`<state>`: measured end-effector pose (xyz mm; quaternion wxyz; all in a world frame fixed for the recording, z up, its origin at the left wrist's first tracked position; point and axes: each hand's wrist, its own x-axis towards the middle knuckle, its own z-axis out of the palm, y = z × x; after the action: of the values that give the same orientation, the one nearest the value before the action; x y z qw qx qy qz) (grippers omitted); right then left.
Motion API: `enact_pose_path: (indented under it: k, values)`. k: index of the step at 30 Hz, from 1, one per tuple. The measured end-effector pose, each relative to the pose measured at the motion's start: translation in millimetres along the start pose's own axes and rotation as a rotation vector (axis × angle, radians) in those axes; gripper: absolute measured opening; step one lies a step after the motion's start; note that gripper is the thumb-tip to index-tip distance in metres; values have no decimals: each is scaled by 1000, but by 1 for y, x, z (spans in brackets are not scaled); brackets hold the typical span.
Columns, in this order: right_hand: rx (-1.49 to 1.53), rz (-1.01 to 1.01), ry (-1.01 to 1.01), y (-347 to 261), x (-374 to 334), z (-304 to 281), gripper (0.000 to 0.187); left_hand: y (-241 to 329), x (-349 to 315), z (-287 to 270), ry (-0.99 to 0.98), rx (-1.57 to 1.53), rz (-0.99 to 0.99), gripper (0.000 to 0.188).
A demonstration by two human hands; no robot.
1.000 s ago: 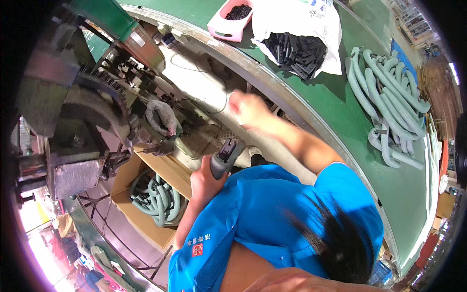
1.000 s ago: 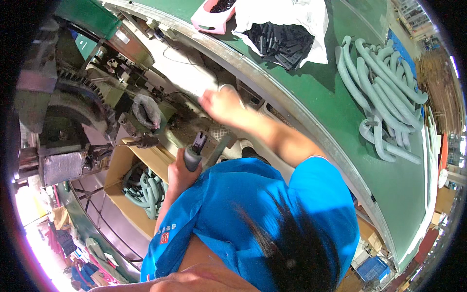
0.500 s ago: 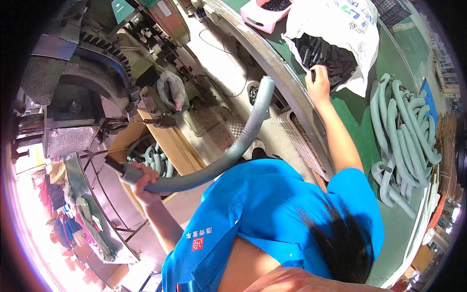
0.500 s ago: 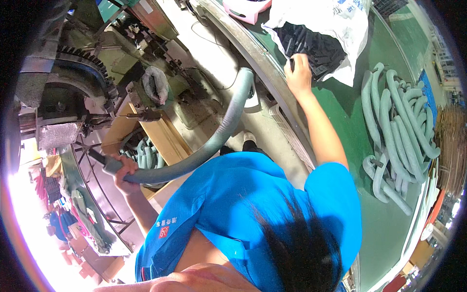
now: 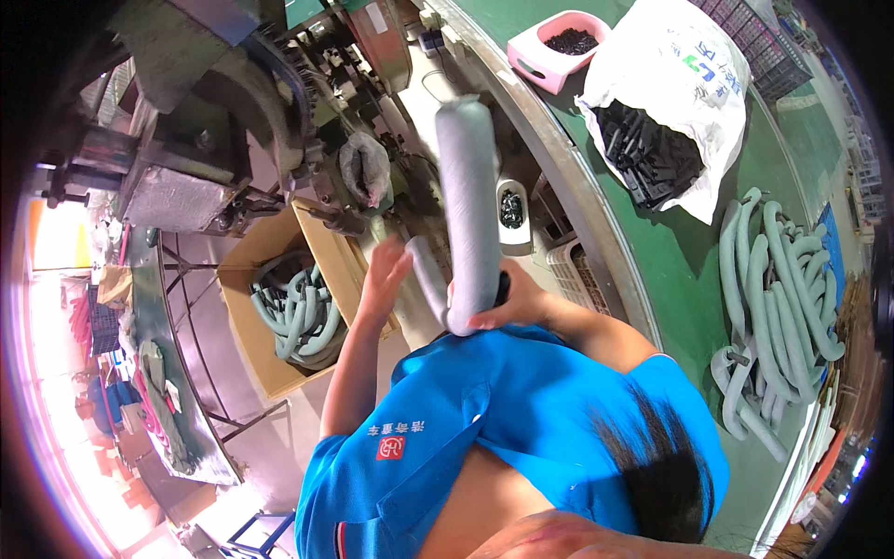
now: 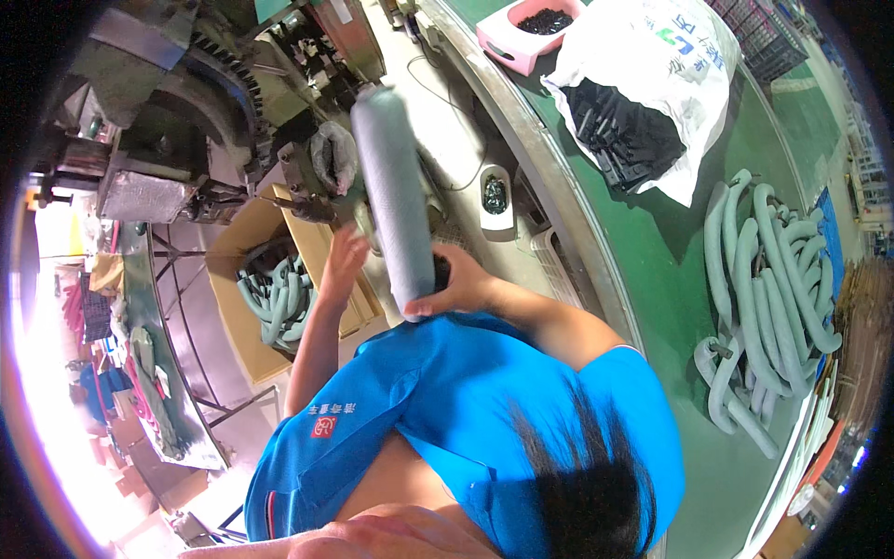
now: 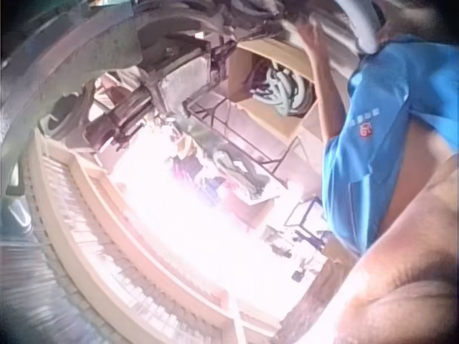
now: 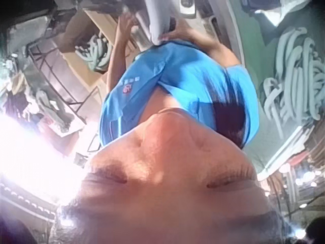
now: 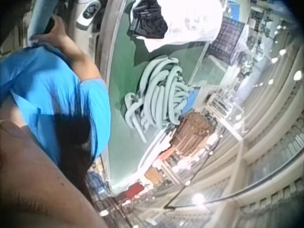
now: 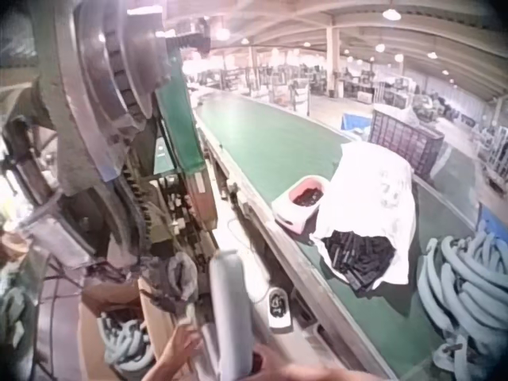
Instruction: The person repeatedly picks up gray foam-covered cables and black plastic connectors from a workbench, inserts the connectors into the cable ends, and uses a handheld tool to crimp or secure them. The finished assemblies are placed into a cardboard box.
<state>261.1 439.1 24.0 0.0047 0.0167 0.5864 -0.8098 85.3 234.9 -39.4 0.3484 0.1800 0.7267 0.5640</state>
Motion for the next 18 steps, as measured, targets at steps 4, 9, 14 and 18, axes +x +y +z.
enact_pose_path:
  k: [4, 9, 14, 18]
  values:
    - [-362, -100, -113, -5, -4, 31, 61, 184, -18, 60, -212, -545, 740, 96]
    - [-222, -178, -207, 10, -11, 38, 54, 202, -41, 66, -319, -505, 762, 62]
    - [-281, -5, -246, 16, -6, 35, 54, 213, -47, 68, -257, -473, 771, 61]
    - [-387, -121, -69, 23, -17, 41, 48, 194, -55, 72, -366, -339, 757, 71]
